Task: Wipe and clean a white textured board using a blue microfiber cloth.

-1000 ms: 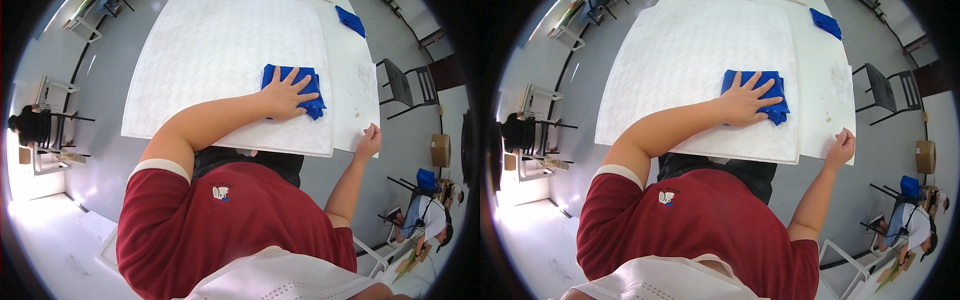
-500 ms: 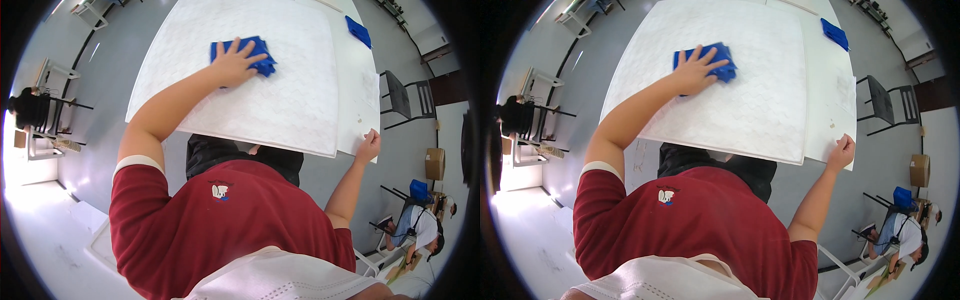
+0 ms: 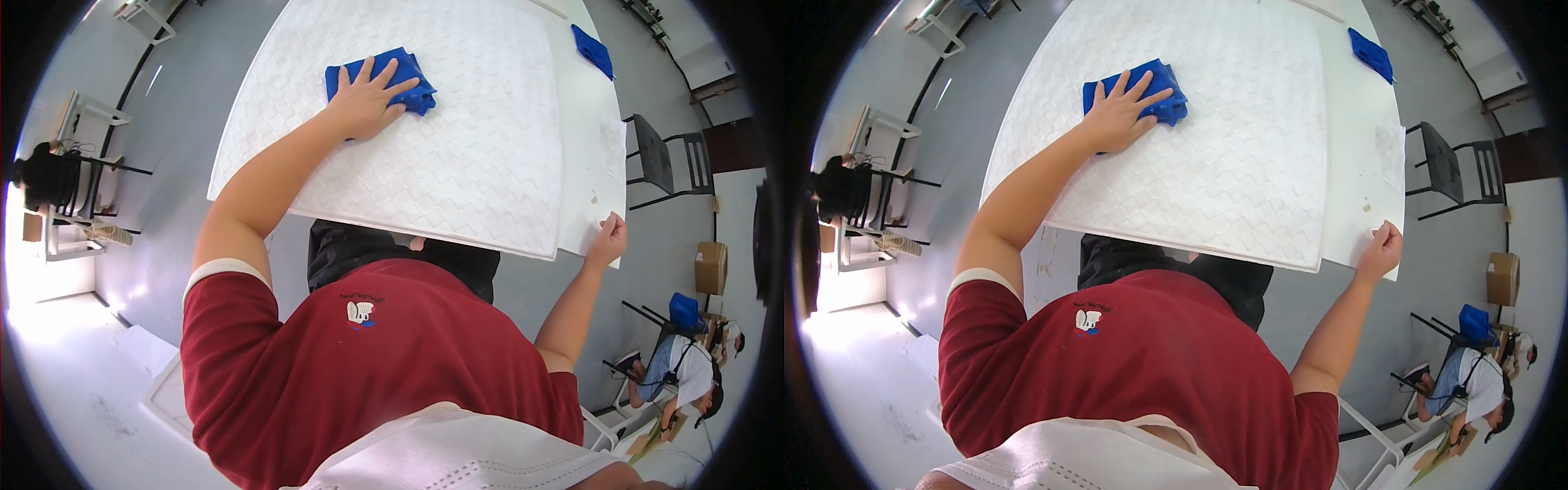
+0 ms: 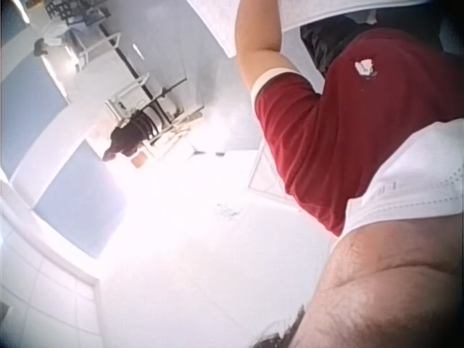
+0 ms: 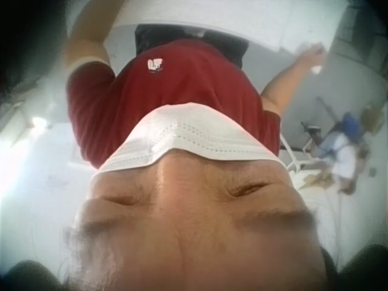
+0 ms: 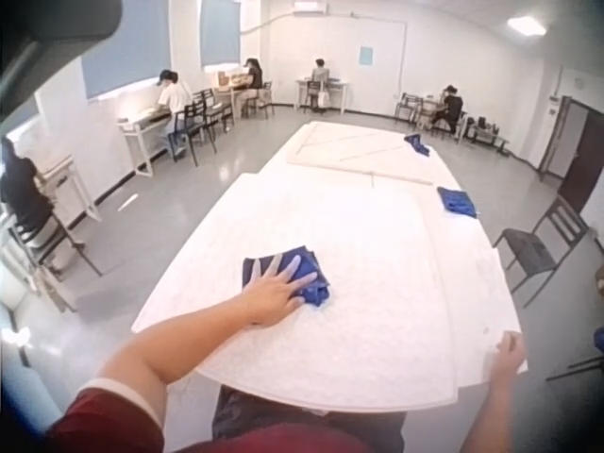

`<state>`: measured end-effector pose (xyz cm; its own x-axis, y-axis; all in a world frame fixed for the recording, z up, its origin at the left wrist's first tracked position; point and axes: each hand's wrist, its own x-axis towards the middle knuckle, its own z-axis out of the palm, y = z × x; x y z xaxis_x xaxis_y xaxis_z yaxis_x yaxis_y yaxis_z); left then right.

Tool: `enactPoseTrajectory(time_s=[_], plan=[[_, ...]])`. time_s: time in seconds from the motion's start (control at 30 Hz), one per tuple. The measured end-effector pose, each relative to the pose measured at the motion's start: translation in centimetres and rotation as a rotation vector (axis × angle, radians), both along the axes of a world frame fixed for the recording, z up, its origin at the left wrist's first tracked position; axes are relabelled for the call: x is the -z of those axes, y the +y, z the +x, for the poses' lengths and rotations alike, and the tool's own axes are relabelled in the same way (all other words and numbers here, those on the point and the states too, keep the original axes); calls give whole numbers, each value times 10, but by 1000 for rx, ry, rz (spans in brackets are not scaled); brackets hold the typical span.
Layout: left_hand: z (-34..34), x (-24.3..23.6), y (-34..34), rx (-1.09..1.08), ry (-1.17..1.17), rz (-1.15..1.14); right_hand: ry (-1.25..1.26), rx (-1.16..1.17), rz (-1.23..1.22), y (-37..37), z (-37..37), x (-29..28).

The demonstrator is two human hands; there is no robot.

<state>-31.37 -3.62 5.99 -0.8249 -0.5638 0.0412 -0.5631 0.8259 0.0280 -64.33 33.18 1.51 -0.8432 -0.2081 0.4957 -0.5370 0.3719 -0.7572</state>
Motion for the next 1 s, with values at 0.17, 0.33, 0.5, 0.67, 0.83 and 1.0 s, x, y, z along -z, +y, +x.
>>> enactPoseTrajectory(time_s=[0.17,0.33,0.5,0.67,0.83,1.0], plan=[[10,2,-12,-13,22,17,7,-24,-19,3,-6,6],[57,-8,-54,-274,62,50,-6,-23,-43,0,-1,4],[115,0,-89,-455,70,57,28,27,56,0,-1,1],[121,16,-82,-421,-14,-36,25,37,90,3,-5,3],[117,16,-81,-400,4,-26,24,60,112,11,-8,4],[131,32,-105,-461,55,-44,72,-26,162,-3,5,-5]])
